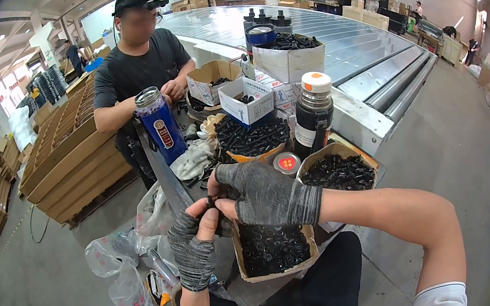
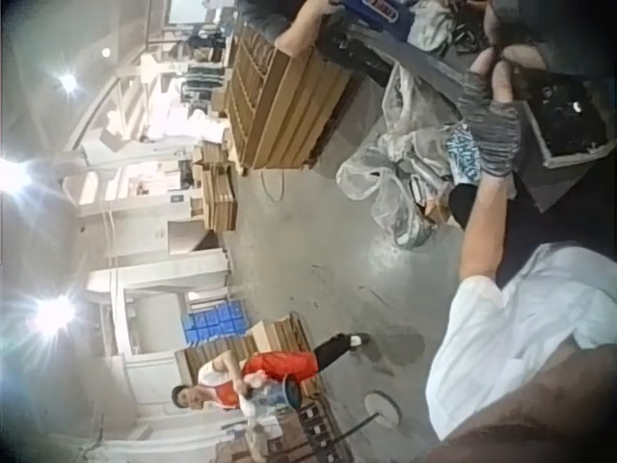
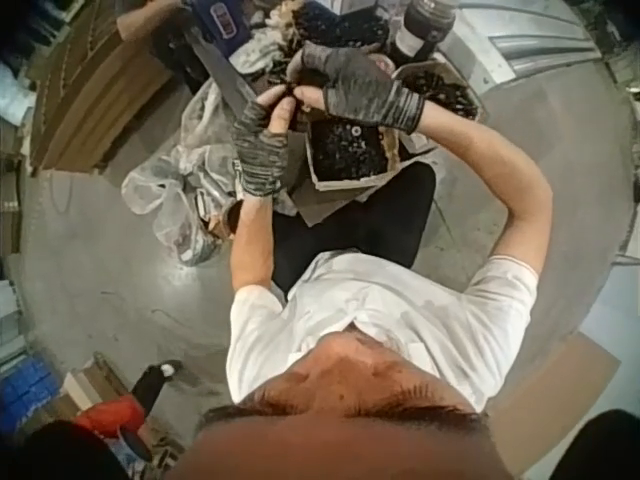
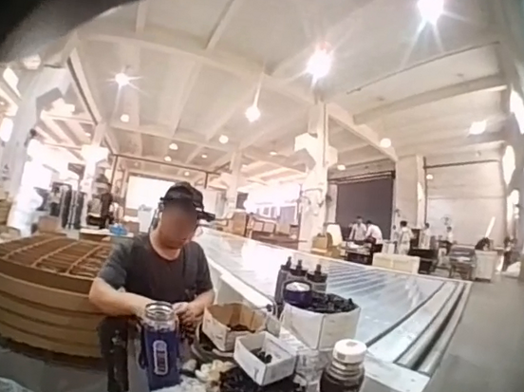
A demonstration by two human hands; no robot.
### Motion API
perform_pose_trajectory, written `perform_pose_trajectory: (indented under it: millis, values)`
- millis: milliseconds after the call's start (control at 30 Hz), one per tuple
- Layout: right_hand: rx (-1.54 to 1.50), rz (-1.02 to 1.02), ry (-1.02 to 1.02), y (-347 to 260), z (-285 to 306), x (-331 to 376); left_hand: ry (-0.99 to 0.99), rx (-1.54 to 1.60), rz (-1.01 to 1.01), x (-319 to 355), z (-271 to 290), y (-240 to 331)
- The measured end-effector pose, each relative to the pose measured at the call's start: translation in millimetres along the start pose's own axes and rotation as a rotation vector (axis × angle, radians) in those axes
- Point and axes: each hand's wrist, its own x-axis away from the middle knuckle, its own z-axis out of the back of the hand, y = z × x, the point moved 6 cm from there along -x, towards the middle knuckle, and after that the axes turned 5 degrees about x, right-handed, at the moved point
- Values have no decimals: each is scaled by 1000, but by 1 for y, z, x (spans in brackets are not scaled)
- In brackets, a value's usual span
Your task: Assembling small black plastic components by hand at a workbench.
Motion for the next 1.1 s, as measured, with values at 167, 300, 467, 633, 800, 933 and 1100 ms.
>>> perform_pose_trajectory:
  millis: [167, 300, 467, 633, 800, 933, 1100]
  values:
    - [156, 165, 61, -19, 4, 18, 13, -114, -76, 15, -1, 8]
    - [18, 54, 21, -10, 1, 32, 63, 19, -38, 29, 5, 10]
    - [509, 43, -463, 30, -25, 51, 208, 233, 38, 41, 28, -11]
    - [690, 99, -504, 41, -55, 60, 205, 321, 142, 50, 34, -42]
    - [620, 111, -513, 52, -63, 63, 209, 269, 154, 55, 40, -49]
    - [572, 136, -528, 55, -63, 61, 228, 225, 123, 55, 43, -52]
    - [376, -29, -498, 49, -39, 52, 163, 210, 122, 53, 40, -47]
